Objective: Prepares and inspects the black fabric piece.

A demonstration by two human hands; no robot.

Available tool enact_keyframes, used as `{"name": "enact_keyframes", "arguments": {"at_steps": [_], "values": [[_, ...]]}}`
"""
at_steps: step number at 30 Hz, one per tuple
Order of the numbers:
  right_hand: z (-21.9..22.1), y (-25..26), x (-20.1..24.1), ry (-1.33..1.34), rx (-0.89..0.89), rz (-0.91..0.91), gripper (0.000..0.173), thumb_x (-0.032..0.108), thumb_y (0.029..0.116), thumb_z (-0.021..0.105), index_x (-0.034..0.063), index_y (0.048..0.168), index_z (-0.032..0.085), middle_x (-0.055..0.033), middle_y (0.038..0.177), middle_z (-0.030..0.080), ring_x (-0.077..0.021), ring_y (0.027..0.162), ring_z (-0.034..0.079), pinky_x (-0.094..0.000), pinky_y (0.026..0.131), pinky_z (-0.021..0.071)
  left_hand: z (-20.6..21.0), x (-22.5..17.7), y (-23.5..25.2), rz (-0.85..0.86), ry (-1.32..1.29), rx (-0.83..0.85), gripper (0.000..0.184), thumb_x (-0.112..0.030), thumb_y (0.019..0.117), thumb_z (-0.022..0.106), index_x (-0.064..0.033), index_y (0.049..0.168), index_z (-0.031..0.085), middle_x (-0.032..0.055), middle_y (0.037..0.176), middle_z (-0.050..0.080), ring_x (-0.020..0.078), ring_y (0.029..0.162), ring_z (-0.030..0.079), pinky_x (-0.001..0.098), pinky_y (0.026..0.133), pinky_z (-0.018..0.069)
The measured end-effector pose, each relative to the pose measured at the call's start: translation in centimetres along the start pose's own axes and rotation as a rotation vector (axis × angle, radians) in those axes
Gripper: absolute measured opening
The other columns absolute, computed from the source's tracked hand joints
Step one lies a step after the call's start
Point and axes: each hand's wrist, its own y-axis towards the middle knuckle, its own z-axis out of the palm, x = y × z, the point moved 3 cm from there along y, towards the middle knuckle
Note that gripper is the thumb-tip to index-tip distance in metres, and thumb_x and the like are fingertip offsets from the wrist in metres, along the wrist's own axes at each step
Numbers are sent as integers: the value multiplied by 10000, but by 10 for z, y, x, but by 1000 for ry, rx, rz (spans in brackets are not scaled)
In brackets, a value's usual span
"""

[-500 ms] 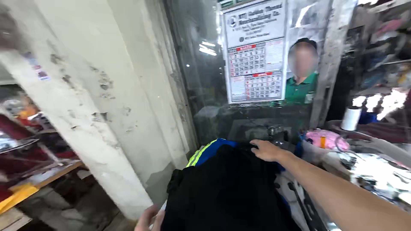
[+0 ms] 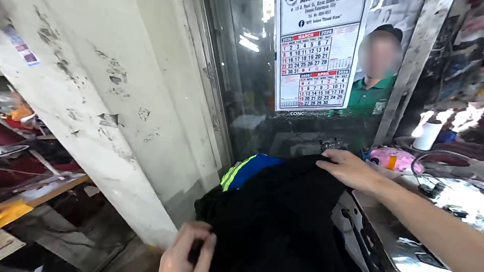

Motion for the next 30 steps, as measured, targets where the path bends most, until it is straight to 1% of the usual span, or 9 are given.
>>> {"name": "enact_keyframes", "arguments": {"at_steps": [4, 7, 9, 19, 22, 24, 26, 28, 30], "values": [[-26, -77, -4, -116, 443, -55, 263, 389, 985, 675, 161, 1114, 697, -50, 929, 703, -196, 835, 676, -472, 762, 571, 2, -13, -42, -30, -222, 426, 224, -236, 981, 690, -15, 961, 717, 144, 1106, 716, 239, 1085, 681, 451, 952, 570], [-14, -101, -15, -236, 847, -60, 339, 355, 991, 678, 67, 1170, 665, -123, 943, 684, -243, 824, 666, -494, 759, 557, 5, -2, -55, -161, -134, 360, 260, -302, 1000, 676, -50, 1020, 737, 79, 1048, 725, 153, 928, 724, 370, 823, 639], [-10, -107, -15, -311, 926, -43, 356, 351, 1001, 665, 62, 1207, 651, -130, 975, 692, -257, 850, 671, -508, 790, 549, 1, -7, -48, -200, -118, 264, 256, -306, 1011, 659, -65, 1055, 734, 52, 1025, 731, 130, 881, 726, 346, 779, 645], [13, -82, 49, -327, 706, -120, 359, 370, 1018, 629, 116, 1266, 675, -103, 1116, 722, -253, 1016, 698, -519, 941, 546, 7, 1, 32, -251, -24, -19, 264, -366, 988, 627, -130, 1048, 728, -9, 938, 732, 104, 832, 711, 324, 732, 618], [70, -53, 59, -239, 549, -73, 522, 488, 1014, 577, 106, 1365, 627, -126, 1241, 698, -282, 1151, 668, -540, 1020, 509, 54, 39, 50, -333, 231, 316, 406, -456, 992, 606, -130, 1203, 727, 102, 1212, 706, 273, 1196, 642, 538, 1042, 506], [112, -37, 53, -185, 517, 11, 747, 577, 990, 553, 65, 1526, 465, -193, 1426, 588, -346, 1327, 564, -580, 1123, 426, 70, 48, 54, -359, 371, 442, 380, -454, 955, 627, -192, 1206, 740, 90, 1311, 667, 332, 1312, 549, 632, 1067, 422], [140, -27, 44, -180, 544, 59, 746, 597, 956, 590, 33, 1443, 546, -217, 1378, 606, -366, 1298, 576, -608, 1083, 443, 59, 40, 60, -359, 361, 342, 321, -389, 987, 606, -152, 1167, 728, 92, 1186, 711, 297, 1168, 653, 595, 991, 510], [145, -24, 44, -172, 559, 47, 520, 478, 960, 637, 40, 1236, 689, -195, 1196, 687, -346, 1139, 652, -600, 971, 501, 37, 32, 63, -391, 265, 285, 327, -362, 1037, 561, -110, 1211, 678, 107, 1070, 726, 273, 1007, 705, 551, 900, 561], [129, -26, 55, -72, 527, 54, 440, 407, 1011, 589, 40, 1239, 671, -193, 1164, 682, -328, 1083, 658, -569, 945, 514, 16, 37, 61, -415, 77, 280, 306, -329, 1038, 568, -87, 1194, 671, 95, 1034, 713, 222, 943, 695, 483, 856, 576]]}}
